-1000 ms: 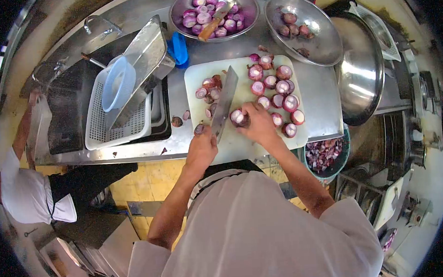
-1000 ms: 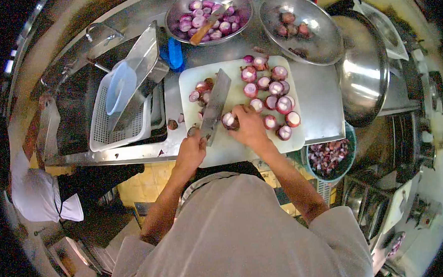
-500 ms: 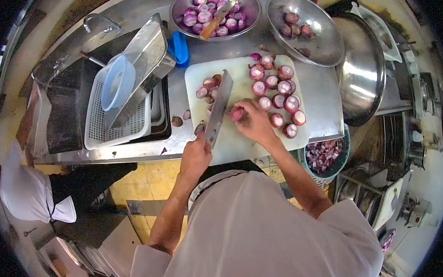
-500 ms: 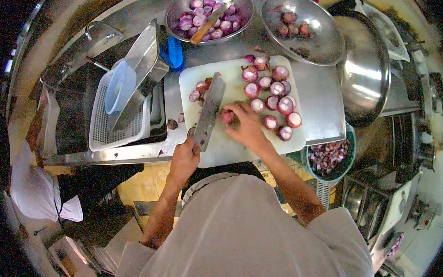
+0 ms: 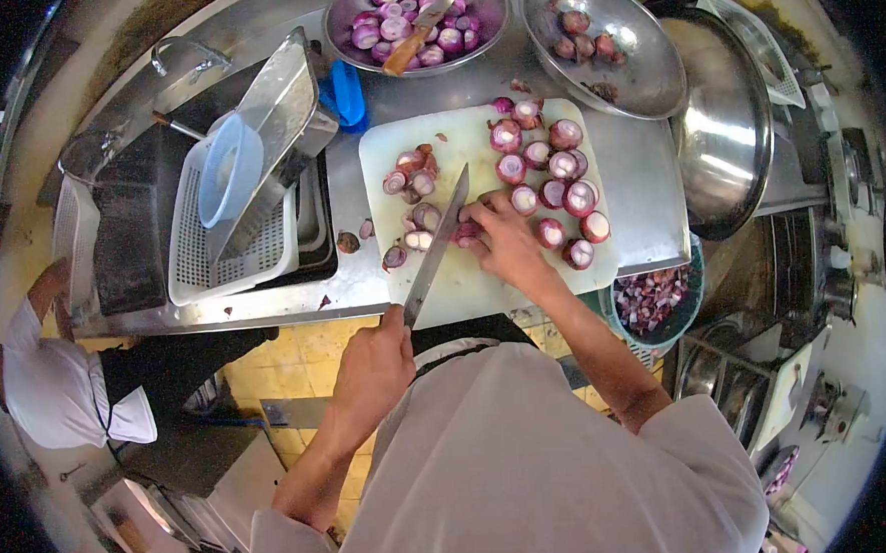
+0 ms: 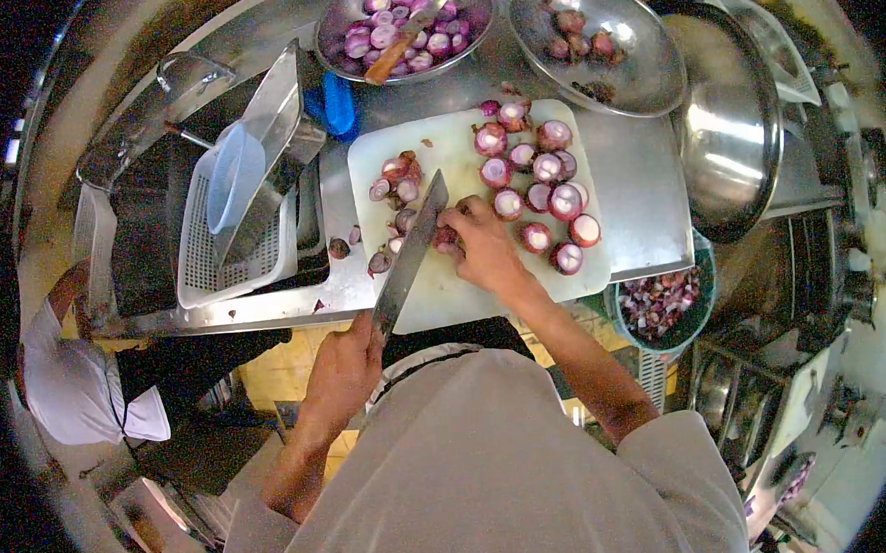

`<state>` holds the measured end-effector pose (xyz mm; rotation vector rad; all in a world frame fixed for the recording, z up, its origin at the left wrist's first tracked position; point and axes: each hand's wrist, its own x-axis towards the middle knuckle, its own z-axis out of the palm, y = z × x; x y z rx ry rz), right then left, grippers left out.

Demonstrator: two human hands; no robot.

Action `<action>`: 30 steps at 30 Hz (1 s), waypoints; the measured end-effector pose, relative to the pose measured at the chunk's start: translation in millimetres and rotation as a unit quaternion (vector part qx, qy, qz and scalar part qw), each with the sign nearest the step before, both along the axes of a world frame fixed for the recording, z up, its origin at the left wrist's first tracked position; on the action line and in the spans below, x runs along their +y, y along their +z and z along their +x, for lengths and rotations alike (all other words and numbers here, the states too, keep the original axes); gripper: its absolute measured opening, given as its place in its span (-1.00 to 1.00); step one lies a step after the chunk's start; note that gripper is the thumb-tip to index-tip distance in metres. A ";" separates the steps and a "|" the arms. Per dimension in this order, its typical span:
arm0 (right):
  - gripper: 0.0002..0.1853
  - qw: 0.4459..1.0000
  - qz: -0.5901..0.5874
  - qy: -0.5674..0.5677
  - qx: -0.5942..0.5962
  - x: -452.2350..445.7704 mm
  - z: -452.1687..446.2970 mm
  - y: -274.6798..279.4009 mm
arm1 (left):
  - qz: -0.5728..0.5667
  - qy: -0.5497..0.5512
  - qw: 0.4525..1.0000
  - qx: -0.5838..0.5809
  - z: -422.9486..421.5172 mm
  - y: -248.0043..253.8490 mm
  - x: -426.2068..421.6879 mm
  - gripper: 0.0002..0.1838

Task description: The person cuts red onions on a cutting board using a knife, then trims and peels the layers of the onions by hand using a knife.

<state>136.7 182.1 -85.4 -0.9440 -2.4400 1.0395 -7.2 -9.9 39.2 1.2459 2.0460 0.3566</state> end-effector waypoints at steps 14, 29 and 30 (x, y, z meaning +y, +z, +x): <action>-0.49 0.995 -0.038 -0.062 0.064 -21.0 27.0 -25.3 | 0.077 0.039 0.994 0.071 14.1 -115.4 60.8 -0.79; -0.55 0.968 0.189 -0.167 0.017 36.3 49.9 30.1 | 0.058 0.069 0.995 -0.035 8.4 -98.6 38.1 -0.84; -0.54 0.964 0.183 -0.186 0.040 47.0 46.1 37.4 | 0.057 0.058 0.996 -0.023 5.0 -107.1 35.1 -0.84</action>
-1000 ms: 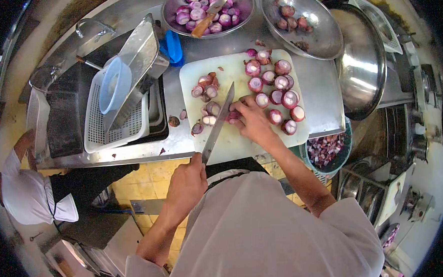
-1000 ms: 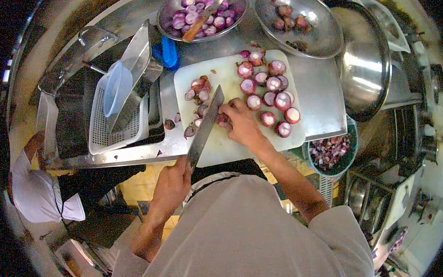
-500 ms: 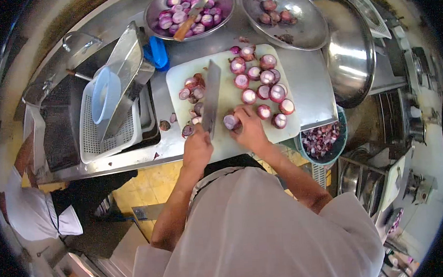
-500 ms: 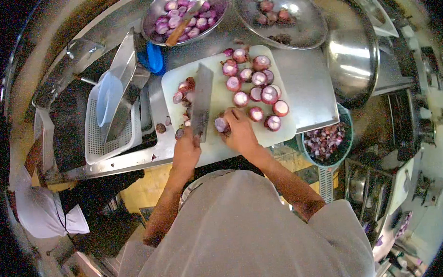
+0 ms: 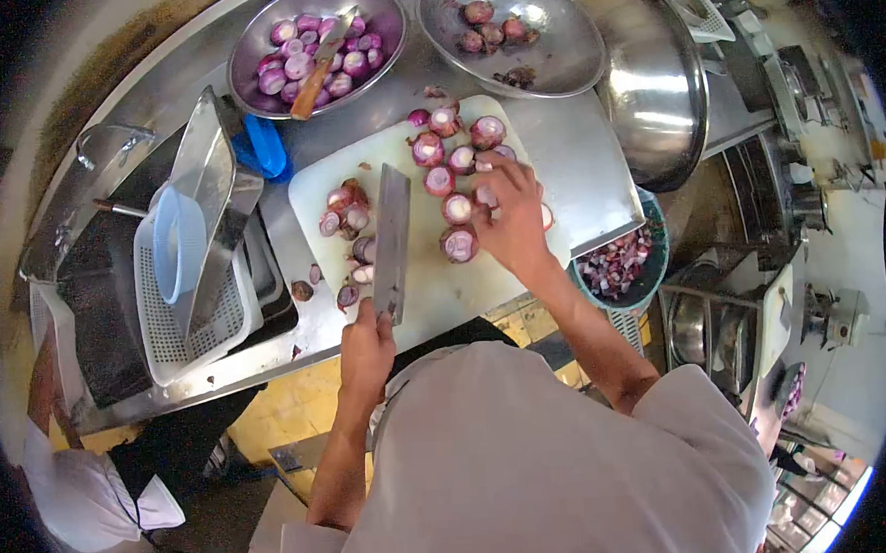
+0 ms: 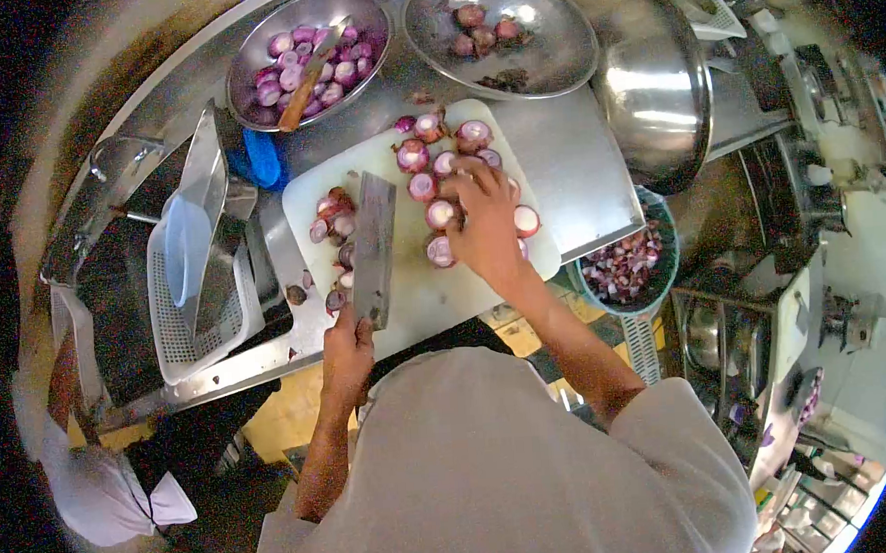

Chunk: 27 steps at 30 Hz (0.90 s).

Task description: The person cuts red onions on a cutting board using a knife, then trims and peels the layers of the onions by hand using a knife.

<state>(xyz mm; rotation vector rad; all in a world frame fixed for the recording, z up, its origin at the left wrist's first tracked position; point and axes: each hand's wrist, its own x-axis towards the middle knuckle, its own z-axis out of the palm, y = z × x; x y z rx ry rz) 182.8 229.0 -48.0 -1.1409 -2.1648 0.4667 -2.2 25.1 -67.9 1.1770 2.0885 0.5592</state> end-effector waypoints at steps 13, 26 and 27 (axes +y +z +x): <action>-0.63 0.981 0.012 0.015 -0.195 337.6 -38.4 -44.1 | 0.080 0.004 0.995 0.058 -18.6 -11.8 20.6 -0.71; -0.54 0.922 -0.334 0.170 0.096 287.9 -31.6 1.4 | 0.035 0.039 0.999 0.008 -21.3 -9.8 21.5 -0.79; -0.54 0.919 -0.318 0.191 0.133 246.0 -34.6 25.8 | 0.035 0.038 0.999 0.006 -21.3 -9.4 21.0 -0.77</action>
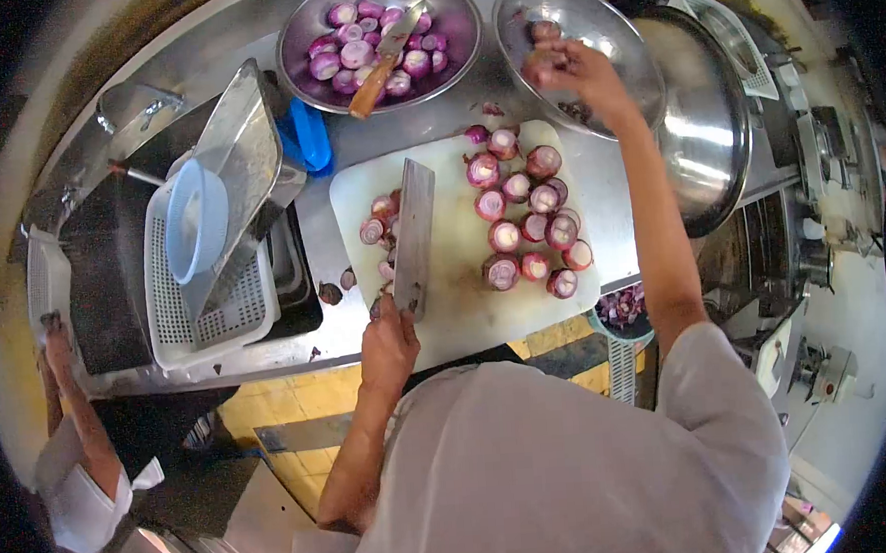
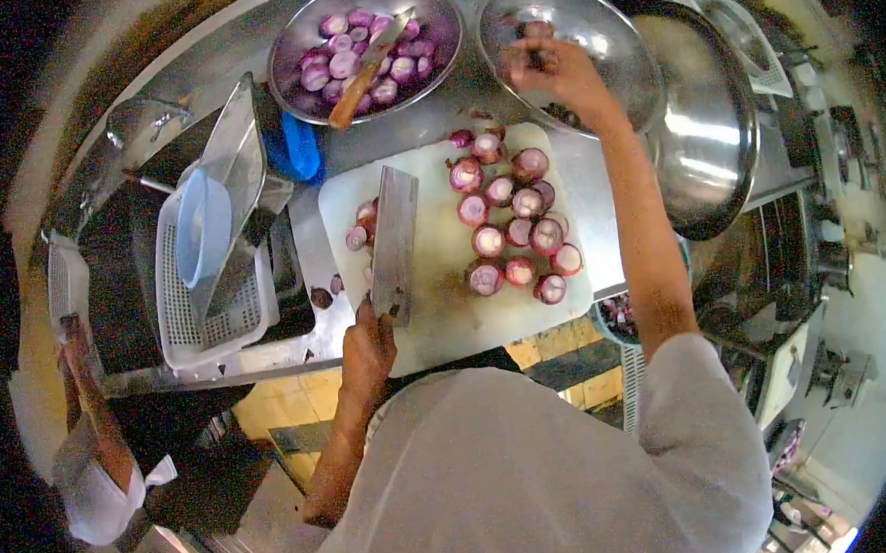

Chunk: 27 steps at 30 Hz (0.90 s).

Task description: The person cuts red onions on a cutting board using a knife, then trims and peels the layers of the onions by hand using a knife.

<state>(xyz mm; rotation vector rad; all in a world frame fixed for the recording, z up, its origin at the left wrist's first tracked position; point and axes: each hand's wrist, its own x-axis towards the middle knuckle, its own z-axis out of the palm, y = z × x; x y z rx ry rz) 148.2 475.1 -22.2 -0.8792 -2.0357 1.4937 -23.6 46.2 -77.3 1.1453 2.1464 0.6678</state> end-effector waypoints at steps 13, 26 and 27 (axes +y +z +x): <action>-0.63 0.992 0.089 0.067 -0.064 -275.0 -15.7 -69.9 | 0.014 -0.068 0.994 0.090 -5.0 25.3 -9.0 -0.71; -0.60 0.975 0.164 0.054 -0.141 -285.3 -12.4 -66.5 | -0.096 -0.087 0.990 0.050 28.3 92.4 -46.3 -0.83; -0.58 0.974 0.157 0.059 -0.153 -285.2 -12.5 -61.7 | -0.091 -0.090 0.991 0.050 30.4 86.2 -43.1 -0.81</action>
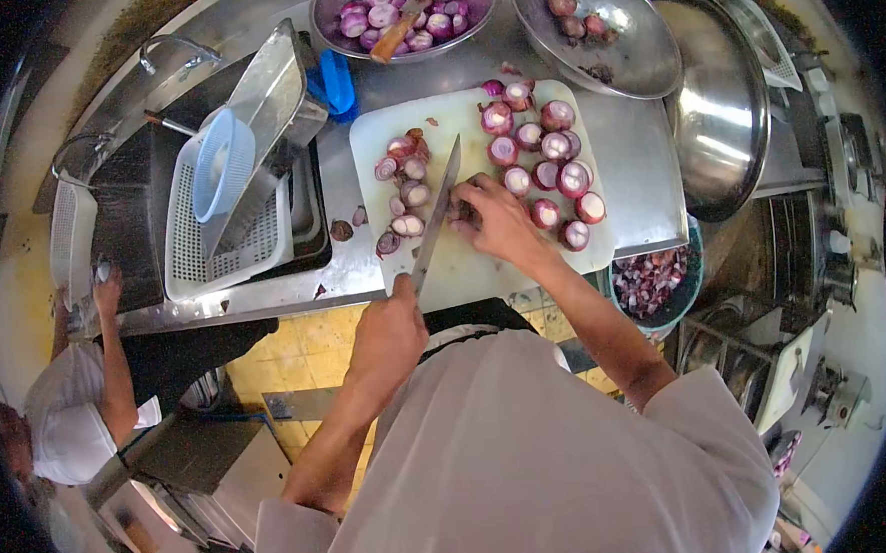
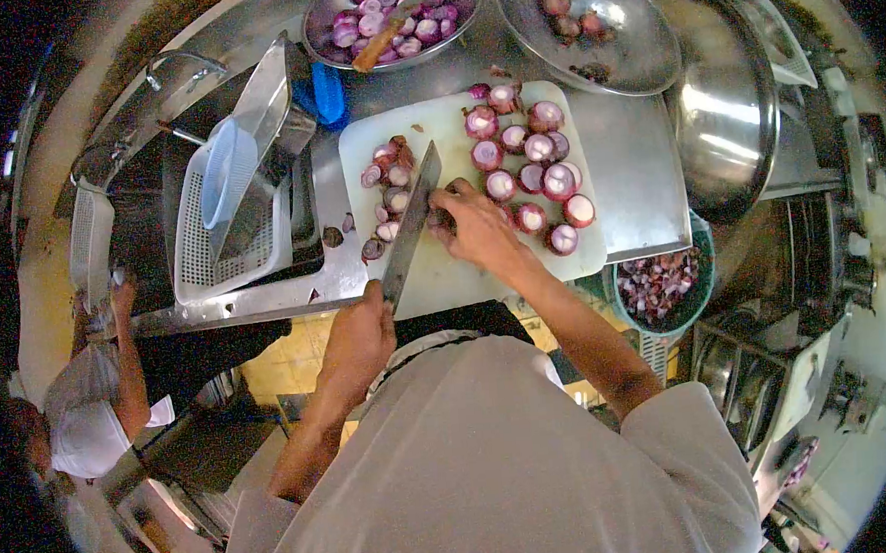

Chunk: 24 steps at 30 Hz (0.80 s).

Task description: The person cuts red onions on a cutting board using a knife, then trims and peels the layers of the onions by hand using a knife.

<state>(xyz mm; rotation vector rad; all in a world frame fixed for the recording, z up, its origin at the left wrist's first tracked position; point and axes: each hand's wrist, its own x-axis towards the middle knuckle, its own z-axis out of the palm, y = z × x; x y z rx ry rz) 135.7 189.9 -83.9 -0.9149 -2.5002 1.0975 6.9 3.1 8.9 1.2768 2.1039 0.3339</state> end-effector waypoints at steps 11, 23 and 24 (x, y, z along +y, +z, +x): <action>-0.58 0.998 0.045 -0.008 -0.051 -3.2 -1.2 3.4 | 0.081 0.016 0.995 0.051 -8.7 -84.4 54.4 -0.73; -0.46 0.994 -0.035 0.024 0.097 9.1 -10.7 -25.2 | 0.081 0.069 0.994 0.008 -26.9 -91.3 21.4 -0.70; -0.46 0.996 -0.025 0.024 0.087 9.2 -12.1 -24.6 | 0.089 0.058 0.994 0.028 -27.2 -92.9 20.9 -0.68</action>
